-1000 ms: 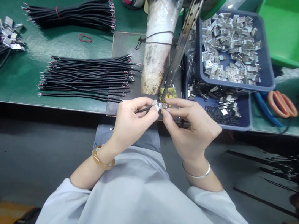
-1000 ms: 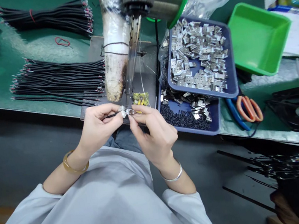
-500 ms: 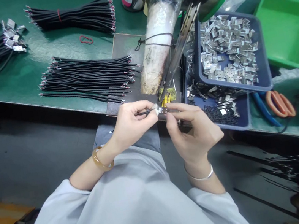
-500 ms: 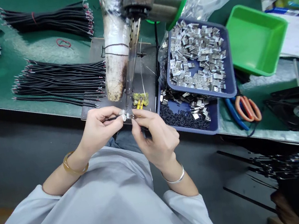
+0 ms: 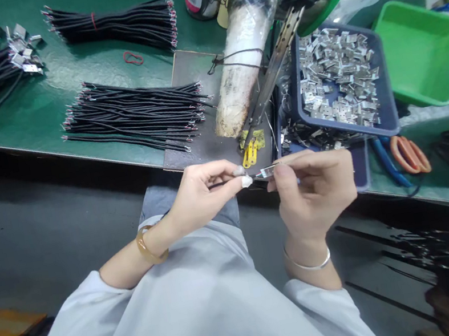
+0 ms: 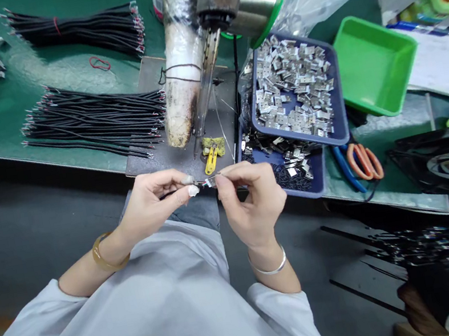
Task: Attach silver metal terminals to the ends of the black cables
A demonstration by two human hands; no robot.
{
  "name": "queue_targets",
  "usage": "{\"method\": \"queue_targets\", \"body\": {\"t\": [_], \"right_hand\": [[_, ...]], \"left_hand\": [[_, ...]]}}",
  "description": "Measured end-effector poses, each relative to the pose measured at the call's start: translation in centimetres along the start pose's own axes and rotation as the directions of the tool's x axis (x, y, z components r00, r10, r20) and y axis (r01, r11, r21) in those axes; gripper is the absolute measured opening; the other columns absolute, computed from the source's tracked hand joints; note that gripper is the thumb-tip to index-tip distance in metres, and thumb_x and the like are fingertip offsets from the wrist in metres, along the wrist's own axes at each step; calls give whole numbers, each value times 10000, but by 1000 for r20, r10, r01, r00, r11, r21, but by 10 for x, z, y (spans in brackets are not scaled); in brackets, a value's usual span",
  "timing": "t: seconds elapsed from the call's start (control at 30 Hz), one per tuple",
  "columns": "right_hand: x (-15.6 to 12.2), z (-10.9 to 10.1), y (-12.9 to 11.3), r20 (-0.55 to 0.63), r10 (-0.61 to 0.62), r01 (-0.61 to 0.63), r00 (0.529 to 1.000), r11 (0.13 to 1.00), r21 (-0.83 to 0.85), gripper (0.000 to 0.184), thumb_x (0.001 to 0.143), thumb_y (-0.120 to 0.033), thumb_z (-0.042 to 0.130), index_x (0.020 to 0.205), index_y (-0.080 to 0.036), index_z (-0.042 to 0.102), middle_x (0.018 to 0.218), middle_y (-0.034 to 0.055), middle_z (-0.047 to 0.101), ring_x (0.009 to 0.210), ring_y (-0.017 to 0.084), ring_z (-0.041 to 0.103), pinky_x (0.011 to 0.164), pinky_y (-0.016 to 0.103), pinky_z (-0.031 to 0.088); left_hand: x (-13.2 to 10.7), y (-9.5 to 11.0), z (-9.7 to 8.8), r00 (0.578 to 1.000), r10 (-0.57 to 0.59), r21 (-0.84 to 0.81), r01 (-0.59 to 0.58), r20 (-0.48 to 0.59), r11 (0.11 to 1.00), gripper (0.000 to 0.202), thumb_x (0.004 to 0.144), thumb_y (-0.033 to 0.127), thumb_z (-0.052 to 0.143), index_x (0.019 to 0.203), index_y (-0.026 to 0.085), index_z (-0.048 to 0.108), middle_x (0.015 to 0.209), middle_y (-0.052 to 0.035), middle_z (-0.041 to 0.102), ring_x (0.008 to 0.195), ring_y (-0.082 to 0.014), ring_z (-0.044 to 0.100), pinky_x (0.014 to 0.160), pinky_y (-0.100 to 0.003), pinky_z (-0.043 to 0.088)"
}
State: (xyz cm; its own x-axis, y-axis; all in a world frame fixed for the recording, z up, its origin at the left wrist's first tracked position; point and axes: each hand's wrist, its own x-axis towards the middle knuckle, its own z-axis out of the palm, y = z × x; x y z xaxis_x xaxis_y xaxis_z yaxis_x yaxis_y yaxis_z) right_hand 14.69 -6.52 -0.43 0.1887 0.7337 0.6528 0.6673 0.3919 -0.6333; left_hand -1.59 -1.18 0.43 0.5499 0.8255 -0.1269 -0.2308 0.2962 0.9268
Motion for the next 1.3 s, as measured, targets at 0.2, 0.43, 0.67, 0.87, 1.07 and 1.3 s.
{"method": "queue_targets", "body": {"t": [0.2,0.43,0.67,0.87,1.07,1.3], "right_hand": [[1,-5,-3,76,-84,99,994,969,-226,64,933,-174,670,943,-227,636,723,-58,655,500,61,603,501,180,476],[6,-3,-13,328,-284,401,901,834,-379,65,957,-177,646,1014,-189,616,538,-92,538,426,57,467,495,207,388],[1,2,-13,315,-193,301,929,891,-339,35,936,-142,639,937,-174,654,534,-93,528,426,43,453,475,196,351],[2,1,-9,91,142,-137,986,989,-58,85,891,-171,648,821,-205,683,553,-82,527,407,46,422,387,181,300],[-1,-1,-2,-294,9,22,956,995,102,270,945,-177,614,1192,-276,655,786,-51,683,465,80,611,407,198,421],[-6,9,2,12,-43,45,999,979,-200,124,884,-115,715,943,-212,664,1023,19,797,867,156,784,668,218,617]], "left_hand": [[-3,-3,-5,999,18,36,-20,42,999,257,828,342,751,715,119,689,518,28,555,489,-62,467,502,-196,383],[0,-8,-6,990,138,43,-138,-3,990,193,810,270,739,686,127,704,623,12,612,569,-67,500,595,-198,461],[3,-11,-9,1000,17,1,-17,-22,1000,282,718,338,855,653,125,682,598,21,596,572,-67,502,578,-189,443],[4,-11,-7,998,-1,-49,-2,-59,999,212,686,259,864,662,129,699,643,23,619,603,-62,505,610,-188,440],[8,-14,-10,978,146,181,-118,-150,976,107,749,224,764,696,133,779,622,5,588,592,-77,475,540,-207,379],[14,-15,-9,958,252,265,-210,-138,941,132,777,260,761,747,133,783,656,2,558,581,-75,463,495,-198,336]]}}
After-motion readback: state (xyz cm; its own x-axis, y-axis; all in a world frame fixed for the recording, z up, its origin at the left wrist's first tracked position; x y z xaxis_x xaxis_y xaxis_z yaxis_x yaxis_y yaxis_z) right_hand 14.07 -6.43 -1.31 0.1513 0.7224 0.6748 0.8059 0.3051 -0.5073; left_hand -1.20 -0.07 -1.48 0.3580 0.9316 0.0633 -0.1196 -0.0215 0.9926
